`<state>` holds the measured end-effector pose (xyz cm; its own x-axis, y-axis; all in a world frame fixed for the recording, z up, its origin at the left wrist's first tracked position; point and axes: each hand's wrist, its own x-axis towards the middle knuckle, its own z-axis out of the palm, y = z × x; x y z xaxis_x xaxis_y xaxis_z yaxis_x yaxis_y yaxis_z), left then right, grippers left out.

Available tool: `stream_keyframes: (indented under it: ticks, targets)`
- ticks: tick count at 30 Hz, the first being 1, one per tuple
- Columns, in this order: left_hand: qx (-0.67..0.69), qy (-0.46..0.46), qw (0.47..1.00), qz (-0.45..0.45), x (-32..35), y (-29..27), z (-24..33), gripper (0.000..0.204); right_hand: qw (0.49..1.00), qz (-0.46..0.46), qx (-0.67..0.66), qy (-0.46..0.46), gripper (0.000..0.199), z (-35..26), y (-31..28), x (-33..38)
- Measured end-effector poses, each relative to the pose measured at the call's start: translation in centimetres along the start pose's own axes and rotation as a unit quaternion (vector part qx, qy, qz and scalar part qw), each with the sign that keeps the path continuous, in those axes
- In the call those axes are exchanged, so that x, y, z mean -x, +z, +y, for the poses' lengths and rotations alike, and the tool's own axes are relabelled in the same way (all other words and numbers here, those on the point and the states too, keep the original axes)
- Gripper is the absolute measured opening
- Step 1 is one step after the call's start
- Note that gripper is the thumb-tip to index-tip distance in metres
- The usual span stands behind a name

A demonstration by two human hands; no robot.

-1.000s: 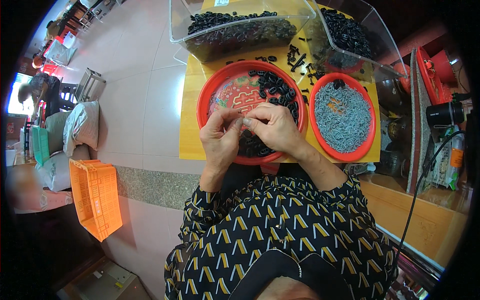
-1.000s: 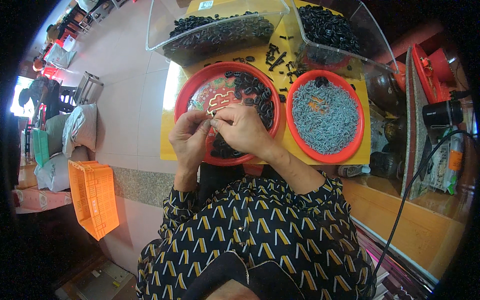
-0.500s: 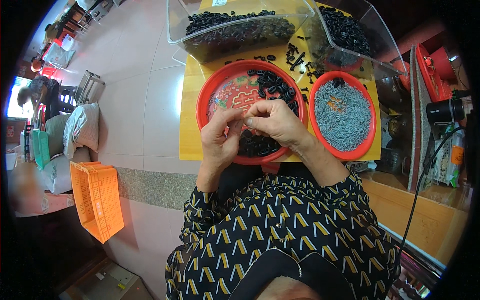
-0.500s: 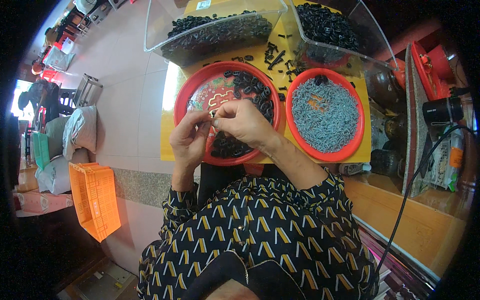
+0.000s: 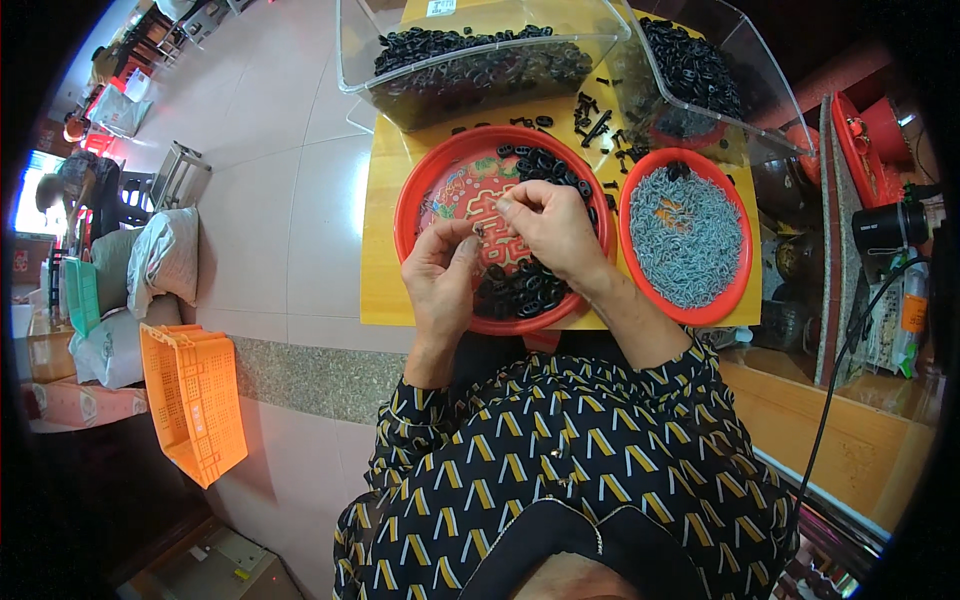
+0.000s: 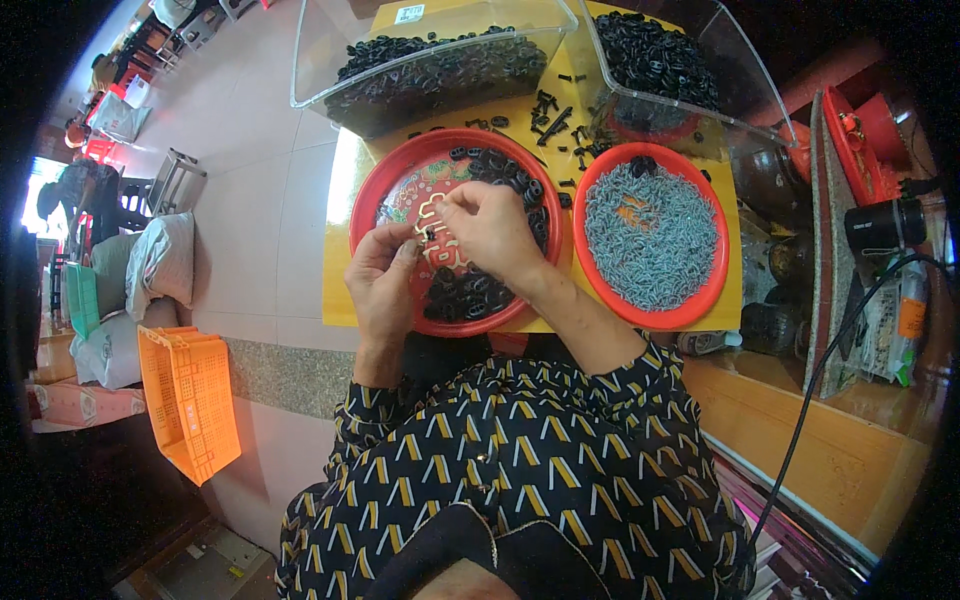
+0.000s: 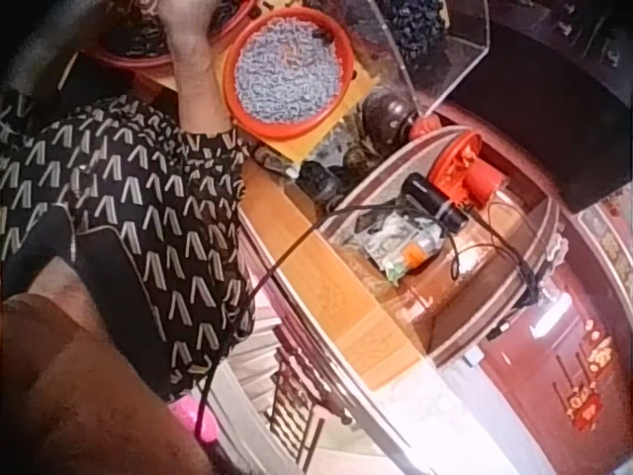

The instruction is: The person assembles small black padlocks by hand at a workbench. They pick up a lock body and a shackle from a red tray, insert the shackle into the body, and place the assembled unit back into the tray. The process is repeated continuously throughout the clip.

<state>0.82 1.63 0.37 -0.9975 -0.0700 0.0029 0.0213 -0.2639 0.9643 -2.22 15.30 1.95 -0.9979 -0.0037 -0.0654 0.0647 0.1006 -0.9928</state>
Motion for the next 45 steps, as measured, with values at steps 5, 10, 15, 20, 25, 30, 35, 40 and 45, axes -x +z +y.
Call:
stream_keyframes:
  ticks: [5,10,15,20,25,30,35,40,45]
  targets:
    - [0.131,-0.117,0.984,-0.023,0.2,-0.4,0.5,0.017,0.993,-0.056,-0.083,0.063,0.014,-0.2,-0.8,0.8]
    - [0.217,-0.127,0.967,-0.03,0.9,0.4,0.3,0.018,0.956,-0.129,-0.229,0.128,0.014,-0.3,-1.0,3.0]
    - [0.226,-0.133,0.964,-0.052,1.7,1.1,0.3,0.017,0.959,-0.125,-0.216,0.138,0.012,-0.1,-2.0,4.1]
    - [0.225,-0.12,0.964,-0.077,2.2,1.2,0.2,0.018,0.953,-0.131,-0.235,0.137,0.01,-0.6,-2.2,4.8]
    - [0.228,-0.122,0.964,-0.067,2.6,1.7,0.3,0.02,0.981,-0.092,-0.152,0.078,0.01,-0.8,-2.0,5.7]
    - [0.226,-0.124,0.964,-0.061,2.8,1.9,0.7,0.02,0.987,-0.067,-0.118,0.083,0.01,-1.8,-2.0,6.5]
    - [0.224,-0.123,0.965,-0.065,3.0,2.0,0.8,0.019,0.987,-0.054,-0.117,0.099,0.011,-1.8,-1.8,6.8]
    - [0.171,-0.091,0.979,-0.065,3.1,1.8,0.3,0.018,0.988,-0.05,-0.106,0.102,0.01,-1.7,-1.7,6.8]
    - [0.091,-0.042,0.994,-0.052,3.4,1.9,0.1,0.016,0.99,-0.045,-0.089,0.097,0.008,-1.7,-1.6,6.9]
